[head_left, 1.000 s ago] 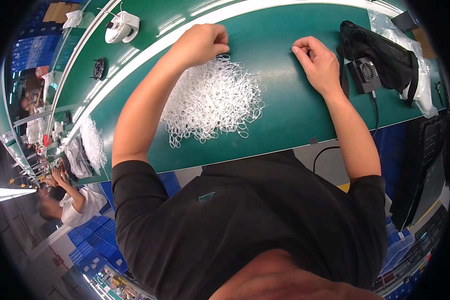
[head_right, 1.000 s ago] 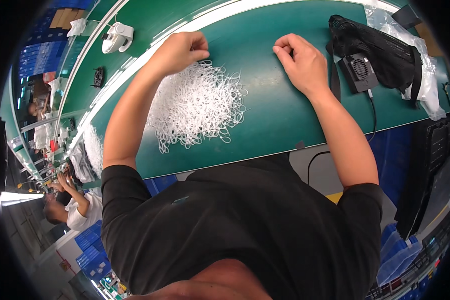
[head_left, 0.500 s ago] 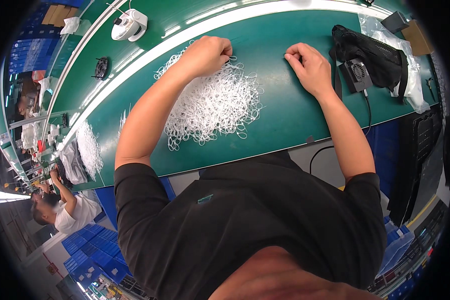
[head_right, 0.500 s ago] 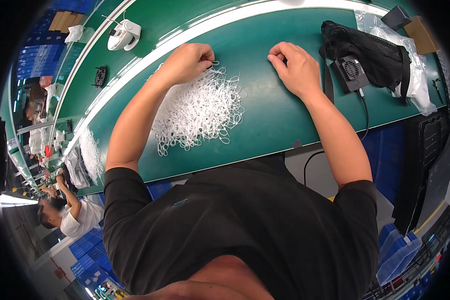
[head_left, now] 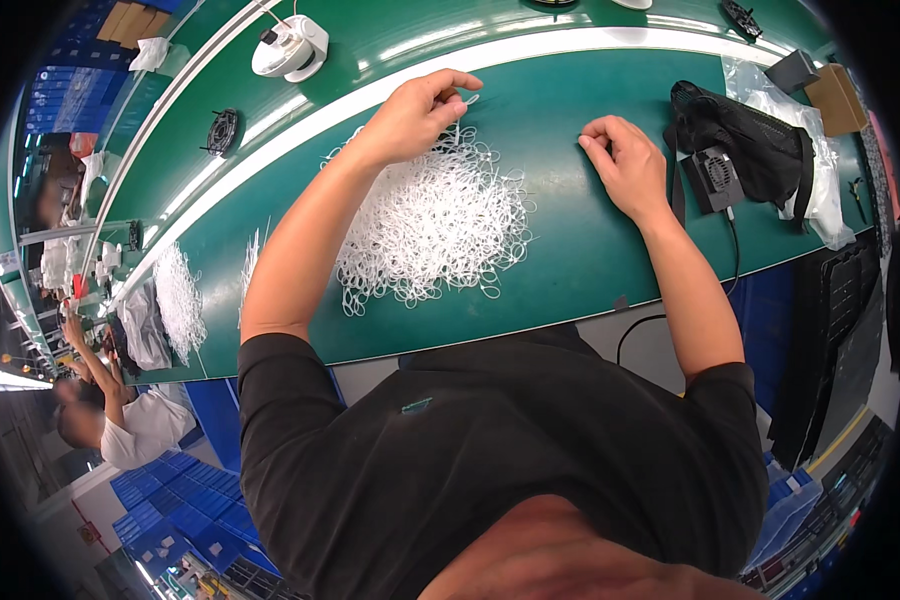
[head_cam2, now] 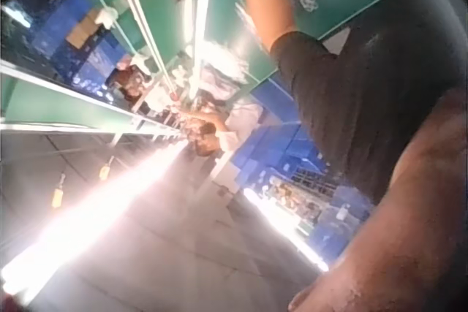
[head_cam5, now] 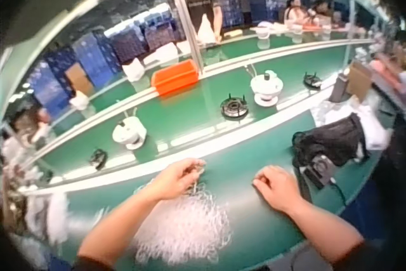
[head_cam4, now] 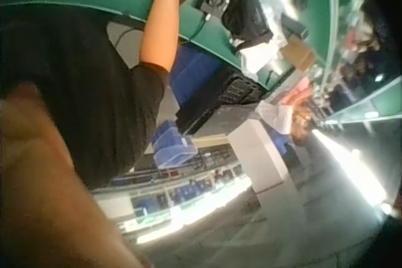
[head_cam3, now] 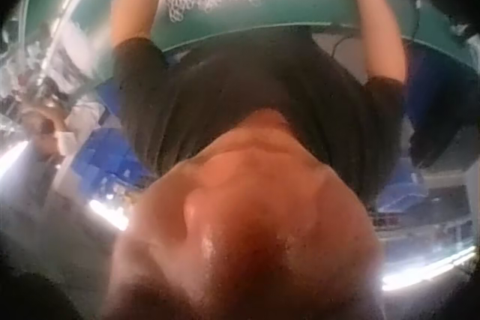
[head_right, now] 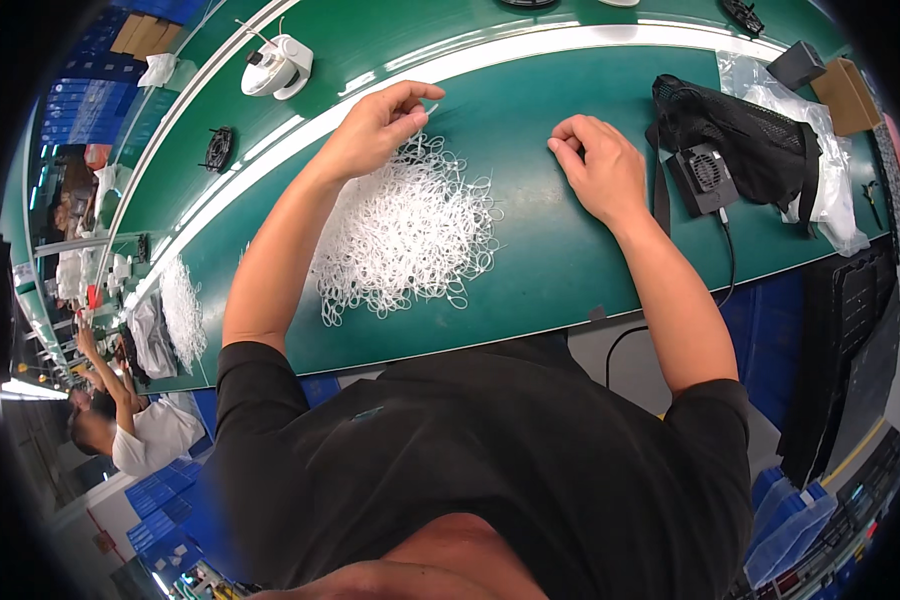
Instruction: The person repeatedly picks white zip ties from a pile, threads them through a white circular device, and secures them by hand. The person also handles a small black component and places it into the device. The task is performed at a green workbench in a factory setting.
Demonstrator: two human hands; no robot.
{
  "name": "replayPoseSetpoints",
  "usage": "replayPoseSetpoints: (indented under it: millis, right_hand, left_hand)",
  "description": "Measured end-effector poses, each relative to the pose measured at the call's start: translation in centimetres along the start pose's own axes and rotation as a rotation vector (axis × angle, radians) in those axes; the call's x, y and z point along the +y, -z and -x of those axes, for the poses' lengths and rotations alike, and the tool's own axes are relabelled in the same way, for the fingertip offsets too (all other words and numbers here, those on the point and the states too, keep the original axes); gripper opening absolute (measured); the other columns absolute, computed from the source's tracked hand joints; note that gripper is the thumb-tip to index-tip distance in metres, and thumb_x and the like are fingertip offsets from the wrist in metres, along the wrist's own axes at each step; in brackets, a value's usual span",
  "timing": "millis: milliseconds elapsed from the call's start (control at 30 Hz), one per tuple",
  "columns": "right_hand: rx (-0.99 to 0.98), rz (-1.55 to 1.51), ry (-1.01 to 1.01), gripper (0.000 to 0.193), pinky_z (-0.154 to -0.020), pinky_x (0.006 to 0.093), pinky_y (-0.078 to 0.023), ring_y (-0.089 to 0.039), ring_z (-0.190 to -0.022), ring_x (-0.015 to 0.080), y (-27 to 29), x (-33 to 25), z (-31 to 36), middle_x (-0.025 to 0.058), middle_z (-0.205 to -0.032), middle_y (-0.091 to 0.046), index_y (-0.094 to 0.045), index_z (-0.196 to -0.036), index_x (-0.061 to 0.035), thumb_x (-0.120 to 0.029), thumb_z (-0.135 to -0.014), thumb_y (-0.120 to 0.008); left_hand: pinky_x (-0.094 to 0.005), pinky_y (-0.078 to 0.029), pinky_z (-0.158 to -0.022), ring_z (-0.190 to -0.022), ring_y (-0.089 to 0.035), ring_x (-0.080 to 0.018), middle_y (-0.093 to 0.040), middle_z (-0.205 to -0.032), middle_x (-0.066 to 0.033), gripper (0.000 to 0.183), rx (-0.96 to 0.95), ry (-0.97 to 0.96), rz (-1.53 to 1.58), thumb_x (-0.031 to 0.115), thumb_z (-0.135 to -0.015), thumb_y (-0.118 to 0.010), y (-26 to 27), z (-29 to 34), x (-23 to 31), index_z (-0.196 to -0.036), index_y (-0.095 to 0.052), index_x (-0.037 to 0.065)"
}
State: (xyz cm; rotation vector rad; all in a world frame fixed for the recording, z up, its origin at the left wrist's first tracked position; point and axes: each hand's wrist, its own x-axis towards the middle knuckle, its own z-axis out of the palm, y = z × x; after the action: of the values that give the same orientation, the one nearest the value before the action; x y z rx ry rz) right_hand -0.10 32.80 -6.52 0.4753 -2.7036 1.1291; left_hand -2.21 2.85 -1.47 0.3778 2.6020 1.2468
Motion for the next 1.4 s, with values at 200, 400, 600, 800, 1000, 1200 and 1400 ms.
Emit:
replayPoseSetpoints:
  millis: [200,400,600,800,1000,1200,1400]
  right_hand:
    - [0.002,0.001,0.0,0.008,-0.067,0.0352,-0.049,-0.064,-0.076,0.0208,0.0,-0.1,-0.1,0.0016,-0.08,-0.066,-0.066,-0.089,-0.01,-0.017,-0.087,-0.068]
    - [-0.003,0.01,0.006,0.008,-0.067,0.0354,-0.049,-0.064,-0.077,0.0214,0.0,0.1,-0.1,0.0021,-0.08,-0.066,-0.066,-0.089,-0.0097,-0.018,-0.087,-0.069]
    - [0.01,0.007,0.058,0.009,-0.066,0.0364,-0.048,-0.063,-0.077,0.0231,0.1,-0.1,-0.1,0.0034,-0.079,-0.065,-0.065,-0.087,-0.0091,-0.017,-0.087,-0.069]
    - [0.019,0.001,0.059,0.008,-0.066,0.0369,-0.047,-0.062,-0.075,0.0236,0.1,-0.2,-0.1,0.0038,-0.077,-0.064,-0.065,-0.086,-0.0085,-0.015,-0.086,-0.07]
    - [0.02,-0.028,0.031,0.008,-0.065,0.0372,-0.047,-0.062,-0.074,0.0234,0.2,-0.7,-0.3,0.0042,-0.077,-0.064,-0.065,-0.085,-0.0077,-0.014,-0.085,-0.07]
    - [0.041,-0.044,0.035,0.007,-0.064,0.0373,-0.047,-0.063,-0.074,0.0233,0.5,-0.5,-0.2,0.0047,-0.078,-0.064,-0.065,-0.085,-0.0075,-0.012,-0.084,-0.07]
    - [0.038,-0.027,0.04,0.008,-0.065,0.0377,-0.048,-0.063,-0.076,0.0243,0.4,-0.9,-0.3,0.0048,-0.079,-0.065,-0.064,-0.085,-0.0074,-0.012,-0.084,-0.07]
  left_hand:
    - [-0.0244,-0.05,-0.083,-0.09,-0.061,-0.0073,-0.069,-0.099,-0.0012,0.015,-0.108,0.041,0.172,0.01,-0.094,-0.065,0.4,0.0,-0.4,-0.106,-0.069,0.002]
    - [-0.0242,-0.052,-0.078,-0.085,-0.065,-0.0079,-0.072,-0.095,-0.0026,0.013,-0.121,0.087,0.227,0.01,-0.09,-0.072,0.5,0.5,-0.5,-0.101,-0.072,0.003]
    - [-0.0232,-0.052,-0.07,-0.083,-0.071,-0.0127,-0.072,-0.085,-0.0047,0.013,-0.054,0.024,0.512,0.006,-0.085,-0.076,2.2,1.4,-0.8,-0.097,-0.07,0.003]
    - [-0.0233,-0.045,-0.057,-0.077,-0.069,-0.014,-0.07,-0.082,-0.0058,0.012,0.125,0.023,0.796,0.004,-0.085,-0.075,5.1,2.9,-3.0,-0.093,-0.066,0.006]
    - [-0.0245,-0.045,-0.055,-0.078,-0.066,-0.0132,-0.069,-0.087,-0.0036,0.012,0.521,0.148,1.07,0.007,-0.088,-0.072,8.3,2.5,-6.5,-0.096,-0.065,0.01]
    - [-0.0241,-0.049,-0.057,-0.074,-0.063,-0.0131,-0.066,-0.088,-0.0039,0.013,0.803,0.214,1.187,0.013,-0.095,-0.067,10.9,-0.2,-12.4,-0.103,-0.059,0.008]
    - [-0.027,-0.053,-0.06,-0.074,-0.063,-0.0178,-0.064,-0.091,-0.0098,0.021,1.007,0.263,1.1,0.016,-0.094,-0.069,13.1,-1.9,-14.5,-0.102,-0.06,-0.001]
